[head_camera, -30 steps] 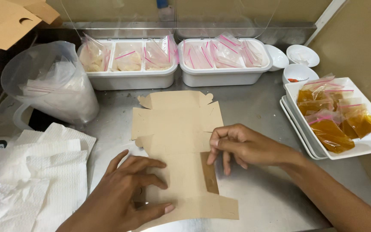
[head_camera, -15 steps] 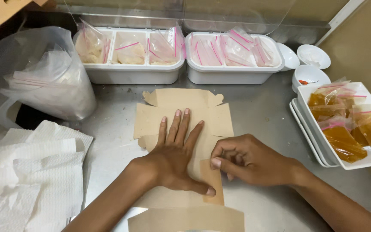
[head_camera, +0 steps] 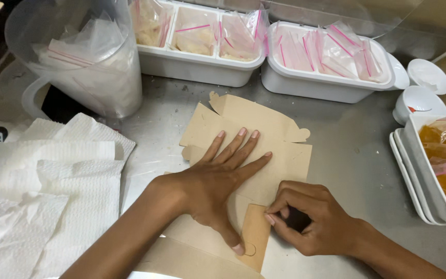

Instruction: The person assembles flat cardboard boxes by folding the flaps and pressing down the adhesive strips to secure the structure. The person handles several boxes one at a time on a stainless steel countertop.

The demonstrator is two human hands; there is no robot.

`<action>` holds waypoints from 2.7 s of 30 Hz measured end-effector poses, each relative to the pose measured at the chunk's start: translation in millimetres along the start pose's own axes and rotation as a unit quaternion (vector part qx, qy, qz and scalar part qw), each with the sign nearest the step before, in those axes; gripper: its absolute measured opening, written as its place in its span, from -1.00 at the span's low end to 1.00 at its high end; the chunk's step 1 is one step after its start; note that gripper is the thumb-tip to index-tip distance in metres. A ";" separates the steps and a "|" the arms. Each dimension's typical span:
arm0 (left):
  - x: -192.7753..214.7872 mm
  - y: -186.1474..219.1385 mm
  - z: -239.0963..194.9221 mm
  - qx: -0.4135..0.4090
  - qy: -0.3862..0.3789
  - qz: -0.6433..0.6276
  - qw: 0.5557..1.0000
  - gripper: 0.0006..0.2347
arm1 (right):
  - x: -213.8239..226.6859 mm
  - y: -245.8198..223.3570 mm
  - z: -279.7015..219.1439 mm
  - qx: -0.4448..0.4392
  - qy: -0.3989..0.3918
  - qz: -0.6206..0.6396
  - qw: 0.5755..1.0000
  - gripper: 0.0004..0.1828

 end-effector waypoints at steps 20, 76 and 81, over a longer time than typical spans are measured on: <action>-14.3 -16.8 5.3 -0.098 0.102 0.016 0.990 0.14 | -3.8 8.3 -11.1 0.037 0.019 -0.069 0.997 -0.87; -18.5 -17.3 8.9 -0.082 0.108 0.018 0.991 0.21 | -5.4 -6.5 -6.8 0.057 -0.014 -0.063 0.996 -0.84; -16.2 -15.1 8.9 -0.061 0.086 0.011 0.994 0.20 | -12.9 -14.9 -14.6 0.036 -0.006 -0.037 0.999 -0.81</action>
Point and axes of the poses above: each hand's wrist, its own z-axis towards the middle knuckle, its own x-axis out of the back of the hand, y = z × x, the point moved 4 cm from there along z, towards the middle knuckle, and after that the axes turned 4 degrees about y, right-handed, at the moved point
